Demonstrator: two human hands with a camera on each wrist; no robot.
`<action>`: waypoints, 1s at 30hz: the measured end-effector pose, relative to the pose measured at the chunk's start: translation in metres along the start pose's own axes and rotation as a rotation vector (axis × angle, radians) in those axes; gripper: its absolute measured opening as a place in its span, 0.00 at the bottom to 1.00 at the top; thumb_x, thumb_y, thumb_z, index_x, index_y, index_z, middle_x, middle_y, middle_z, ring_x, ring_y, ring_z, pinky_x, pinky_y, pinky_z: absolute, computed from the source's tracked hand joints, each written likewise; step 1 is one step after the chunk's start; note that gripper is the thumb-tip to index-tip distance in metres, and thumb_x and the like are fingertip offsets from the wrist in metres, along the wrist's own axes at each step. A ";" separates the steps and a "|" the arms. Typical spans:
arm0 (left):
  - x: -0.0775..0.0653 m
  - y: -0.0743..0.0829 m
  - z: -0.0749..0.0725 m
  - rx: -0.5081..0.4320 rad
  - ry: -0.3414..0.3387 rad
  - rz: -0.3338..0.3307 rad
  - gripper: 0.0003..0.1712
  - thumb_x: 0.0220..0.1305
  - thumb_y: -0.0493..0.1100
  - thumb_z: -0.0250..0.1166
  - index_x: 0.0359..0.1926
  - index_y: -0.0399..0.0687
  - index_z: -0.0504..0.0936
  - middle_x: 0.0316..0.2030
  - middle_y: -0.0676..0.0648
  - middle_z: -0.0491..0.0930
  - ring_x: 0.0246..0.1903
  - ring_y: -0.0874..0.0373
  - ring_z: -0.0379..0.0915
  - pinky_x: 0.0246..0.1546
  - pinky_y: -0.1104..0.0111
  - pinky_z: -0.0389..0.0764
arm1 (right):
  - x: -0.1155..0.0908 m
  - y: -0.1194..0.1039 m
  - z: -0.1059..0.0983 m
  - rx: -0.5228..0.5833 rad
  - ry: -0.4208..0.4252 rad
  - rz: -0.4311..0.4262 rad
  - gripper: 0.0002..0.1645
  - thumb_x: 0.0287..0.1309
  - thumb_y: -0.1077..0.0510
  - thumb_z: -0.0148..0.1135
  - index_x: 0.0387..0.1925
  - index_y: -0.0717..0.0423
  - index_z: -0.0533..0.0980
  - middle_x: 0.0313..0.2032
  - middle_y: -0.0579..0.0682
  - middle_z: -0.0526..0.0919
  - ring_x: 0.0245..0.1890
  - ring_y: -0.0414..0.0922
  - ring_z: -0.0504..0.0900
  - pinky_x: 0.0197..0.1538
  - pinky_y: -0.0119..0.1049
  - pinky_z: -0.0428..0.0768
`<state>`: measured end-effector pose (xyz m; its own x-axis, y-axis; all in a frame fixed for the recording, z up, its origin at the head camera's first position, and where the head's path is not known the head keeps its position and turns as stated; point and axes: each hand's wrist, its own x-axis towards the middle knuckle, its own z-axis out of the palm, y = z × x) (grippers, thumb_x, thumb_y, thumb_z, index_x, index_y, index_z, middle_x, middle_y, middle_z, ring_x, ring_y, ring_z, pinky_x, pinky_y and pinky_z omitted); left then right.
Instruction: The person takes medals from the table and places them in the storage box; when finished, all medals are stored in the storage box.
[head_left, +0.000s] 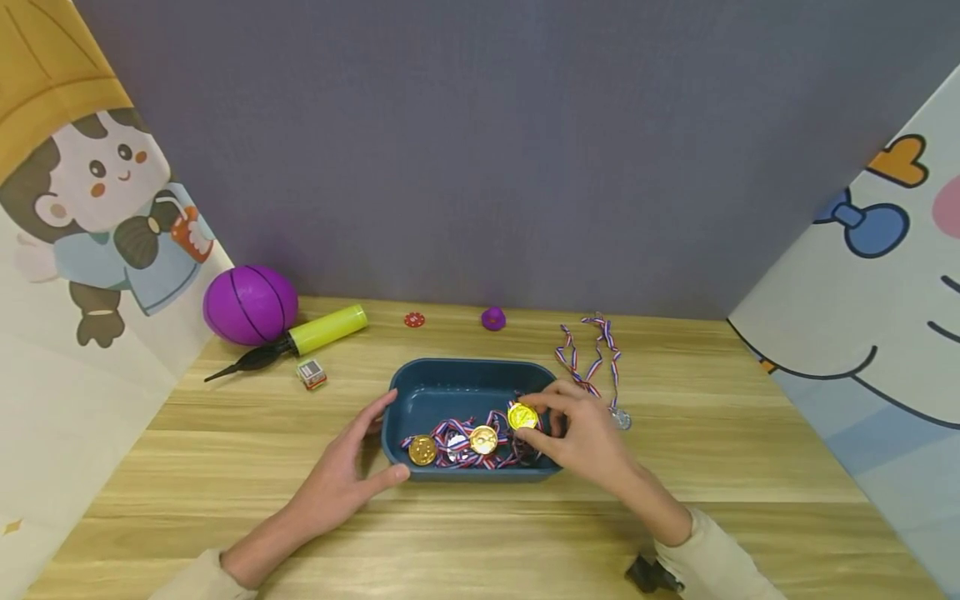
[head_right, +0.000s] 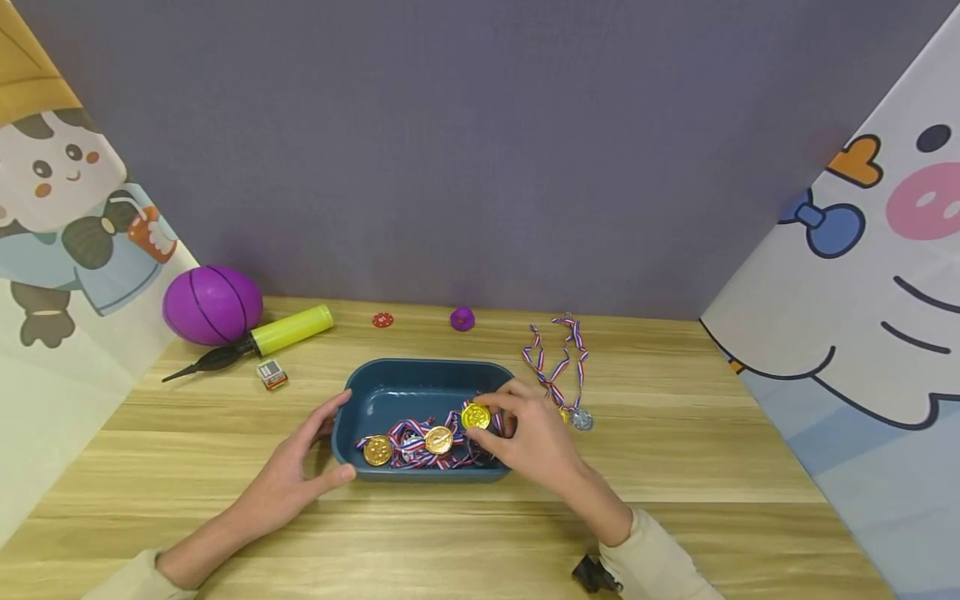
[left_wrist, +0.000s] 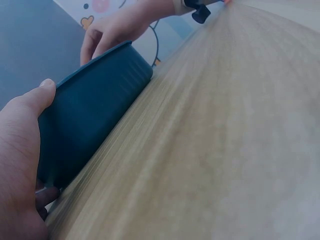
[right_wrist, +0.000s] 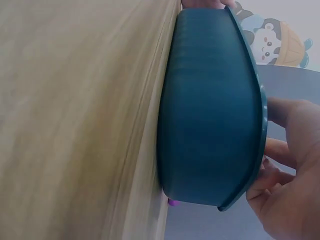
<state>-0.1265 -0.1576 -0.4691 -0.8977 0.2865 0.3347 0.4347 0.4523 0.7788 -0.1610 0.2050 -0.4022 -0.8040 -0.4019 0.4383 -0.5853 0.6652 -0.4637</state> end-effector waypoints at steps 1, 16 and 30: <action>0.000 0.000 0.000 0.001 0.000 0.000 0.59 0.66 0.49 0.82 0.89 0.61 0.56 0.74 0.40 0.77 0.69 0.43 0.78 0.72 0.34 0.73 | 0.000 0.000 0.001 -0.005 -0.002 -0.005 0.22 0.55 0.55 0.89 0.52 0.53 0.92 0.37 0.41 0.83 0.24 0.28 0.67 0.29 0.30 0.69; 0.000 0.001 0.000 -0.001 -0.001 -0.010 0.59 0.67 0.50 0.81 0.89 0.63 0.56 0.74 0.41 0.77 0.69 0.44 0.78 0.73 0.34 0.72 | -0.001 -0.007 0.003 -0.151 -0.075 -0.043 0.25 0.54 0.46 0.89 0.51 0.51 0.93 0.34 0.43 0.81 0.24 0.30 0.58 0.27 0.27 0.64; -0.001 0.001 -0.001 -0.012 -0.001 -0.003 0.59 0.67 0.48 0.82 0.89 0.62 0.57 0.73 0.41 0.78 0.69 0.44 0.78 0.73 0.34 0.72 | -0.003 -0.004 0.001 -0.144 -0.076 -0.076 0.25 0.54 0.53 0.89 0.52 0.57 0.92 0.29 0.42 0.74 0.23 0.29 0.57 0.26 0.26 0.61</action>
<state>-0.1252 -0.1579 -0.4681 -0.8991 0.2856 0.3316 0.4307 0.4428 0.7864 -0.1569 0.2030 -0.4028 -0.7666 -0.4977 0.4057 -0.6283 0.7119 -0.3138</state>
